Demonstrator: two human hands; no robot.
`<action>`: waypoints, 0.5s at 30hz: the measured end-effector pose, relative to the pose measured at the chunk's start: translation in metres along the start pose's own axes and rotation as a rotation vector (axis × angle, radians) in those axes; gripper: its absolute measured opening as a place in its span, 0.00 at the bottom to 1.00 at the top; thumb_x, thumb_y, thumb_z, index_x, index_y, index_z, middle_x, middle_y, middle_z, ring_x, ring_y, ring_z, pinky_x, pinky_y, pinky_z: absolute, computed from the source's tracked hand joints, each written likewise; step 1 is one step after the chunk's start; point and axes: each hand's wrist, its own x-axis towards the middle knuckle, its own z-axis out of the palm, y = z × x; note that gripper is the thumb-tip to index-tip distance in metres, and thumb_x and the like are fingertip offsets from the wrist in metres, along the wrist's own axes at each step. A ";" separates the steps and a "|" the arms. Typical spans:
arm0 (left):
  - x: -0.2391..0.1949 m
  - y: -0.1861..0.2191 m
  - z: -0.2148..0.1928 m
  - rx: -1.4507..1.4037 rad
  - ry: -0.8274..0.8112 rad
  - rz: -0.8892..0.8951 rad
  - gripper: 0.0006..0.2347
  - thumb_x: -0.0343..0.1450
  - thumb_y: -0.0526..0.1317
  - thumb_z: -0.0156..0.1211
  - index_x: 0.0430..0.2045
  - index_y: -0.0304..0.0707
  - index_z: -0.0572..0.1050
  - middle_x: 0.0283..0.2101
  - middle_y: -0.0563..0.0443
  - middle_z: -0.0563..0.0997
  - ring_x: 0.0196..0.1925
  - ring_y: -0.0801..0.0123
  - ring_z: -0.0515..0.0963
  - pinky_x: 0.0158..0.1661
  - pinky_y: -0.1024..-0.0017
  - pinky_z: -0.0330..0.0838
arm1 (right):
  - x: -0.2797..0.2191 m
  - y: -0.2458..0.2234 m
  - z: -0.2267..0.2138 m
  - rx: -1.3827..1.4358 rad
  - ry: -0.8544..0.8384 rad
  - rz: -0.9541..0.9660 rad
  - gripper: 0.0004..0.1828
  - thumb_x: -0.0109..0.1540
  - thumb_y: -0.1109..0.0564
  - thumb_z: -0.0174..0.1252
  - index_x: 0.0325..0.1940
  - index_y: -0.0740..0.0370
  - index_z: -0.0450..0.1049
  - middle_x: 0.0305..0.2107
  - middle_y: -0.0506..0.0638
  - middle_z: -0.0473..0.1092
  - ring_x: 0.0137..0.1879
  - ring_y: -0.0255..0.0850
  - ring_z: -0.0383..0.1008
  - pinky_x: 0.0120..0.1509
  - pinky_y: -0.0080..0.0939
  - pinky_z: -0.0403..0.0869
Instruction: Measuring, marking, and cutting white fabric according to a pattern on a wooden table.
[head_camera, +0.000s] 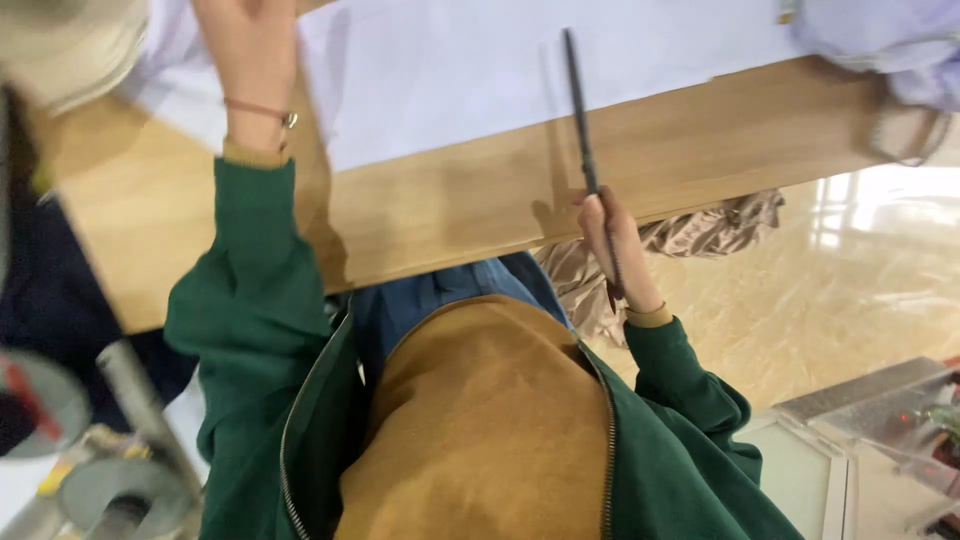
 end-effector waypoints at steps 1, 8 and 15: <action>0.006 0.003 0.015 0.128 -0.042 0.033 0.21 0.84 0.50 0.62 0.68 0.40 0.66 0.69 0.44 0.53 0.71 0.51 0.47 0.71 0.48 0.50 | 0.014 0.024 -0.018 -0.151 0.017 -0.036 0.19 0.73 0.43 0.47 0.55 0.59 0.70 0.28 0.56 0.71 0.31 0.45 0.70 0.35 0.43 0.69; -0.015 0.077 0.113 0.331 -0.179 0.259 0.25 0.82 0.57 0.46 0.57 0.32 0.78 0.66 0.33 0.67 0.71 0.41 0.41 0.59 0.21 0.45 | 0.108 0.017 -0.142 -0.458 0.053 -0.112 0.25 0.67 0.42 0.61 0.54 0.67 0.68 0.25 0.48 0.69 0.23 0.34 0.68 0.27 0.33 0.73; -0.031 0.040 0.124 0.719 -0.082 0.010 0.30 0.81 0.65 0.39 0.70 0.43 0.65 0.73 0.43 0.57 0.75 0.41 0.44 0.62 0.26 0.51 | 0.249 -0.003 -0.216 -0.673 0.118 -0.472 0.28 0.61 0.46 0.77 0.52 0.64 0.70 0.28 0.49 0.64 0.32 0.44 0.62 0.36 0.49 0.65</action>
